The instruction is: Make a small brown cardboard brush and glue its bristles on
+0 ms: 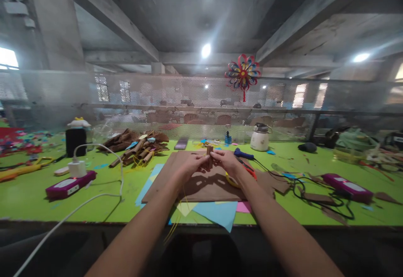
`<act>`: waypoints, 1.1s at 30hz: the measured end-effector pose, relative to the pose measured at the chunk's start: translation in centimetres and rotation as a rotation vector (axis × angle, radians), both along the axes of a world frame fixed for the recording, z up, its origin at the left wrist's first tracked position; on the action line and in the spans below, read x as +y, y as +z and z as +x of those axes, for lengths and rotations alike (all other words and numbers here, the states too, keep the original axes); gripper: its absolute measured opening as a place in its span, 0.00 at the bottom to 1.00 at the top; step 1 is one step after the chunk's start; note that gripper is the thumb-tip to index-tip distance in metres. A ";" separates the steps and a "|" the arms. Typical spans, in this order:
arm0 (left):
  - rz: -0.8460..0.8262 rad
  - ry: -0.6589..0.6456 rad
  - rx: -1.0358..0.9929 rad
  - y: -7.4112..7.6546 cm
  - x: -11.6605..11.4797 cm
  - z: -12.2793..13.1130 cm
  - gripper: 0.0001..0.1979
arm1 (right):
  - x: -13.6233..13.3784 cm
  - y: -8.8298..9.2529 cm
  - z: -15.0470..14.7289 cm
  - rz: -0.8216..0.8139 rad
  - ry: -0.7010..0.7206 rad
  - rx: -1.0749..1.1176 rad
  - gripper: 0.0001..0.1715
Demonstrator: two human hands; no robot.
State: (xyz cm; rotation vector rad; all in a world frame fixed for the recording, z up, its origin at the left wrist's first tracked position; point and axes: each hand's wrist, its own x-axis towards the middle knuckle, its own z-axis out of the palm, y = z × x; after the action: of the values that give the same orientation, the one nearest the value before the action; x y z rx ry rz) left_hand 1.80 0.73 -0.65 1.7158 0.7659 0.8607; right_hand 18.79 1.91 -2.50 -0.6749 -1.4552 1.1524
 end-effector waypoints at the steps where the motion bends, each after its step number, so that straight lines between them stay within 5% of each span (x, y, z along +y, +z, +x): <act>1: 0.030 0.025 0.014 -0.1 0.1 0.0 0.20 | -0.2 0.0 0.0 0.014 0.007 -0.029 0.16; 8: 0.131 0.079 0.091 -0.6 0.9 -0.8 0.20 | -1.5 -0.1 -0.8 -0.036 0.095 -0.102 0.14; 16: 0.003 0.062 -0.048 -0.9 0.7 -1.2 0.17 | -1.1 -0.7 -1.3 -0.083 0.095 -0.060 0.16; 21: -0.121 0.109 -0.073 -1.1 0.8 -1.0 0.18 | -1.1 -0.9 -1.4 -0.068 0.082 -0.072 0.16; 33: -0.107 0.130 -0.122 -2.0 2.0 -1.3 0.09 | -1.0 -1.1 -1.1 -0.134 -0.049 -0.061 0.17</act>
State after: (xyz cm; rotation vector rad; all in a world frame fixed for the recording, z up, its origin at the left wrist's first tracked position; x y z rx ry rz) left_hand 0.52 2.76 -2.67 1.5180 0.8329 0.9857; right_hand 17.74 0.87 -3.61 -0.8409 -1.4125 1.2080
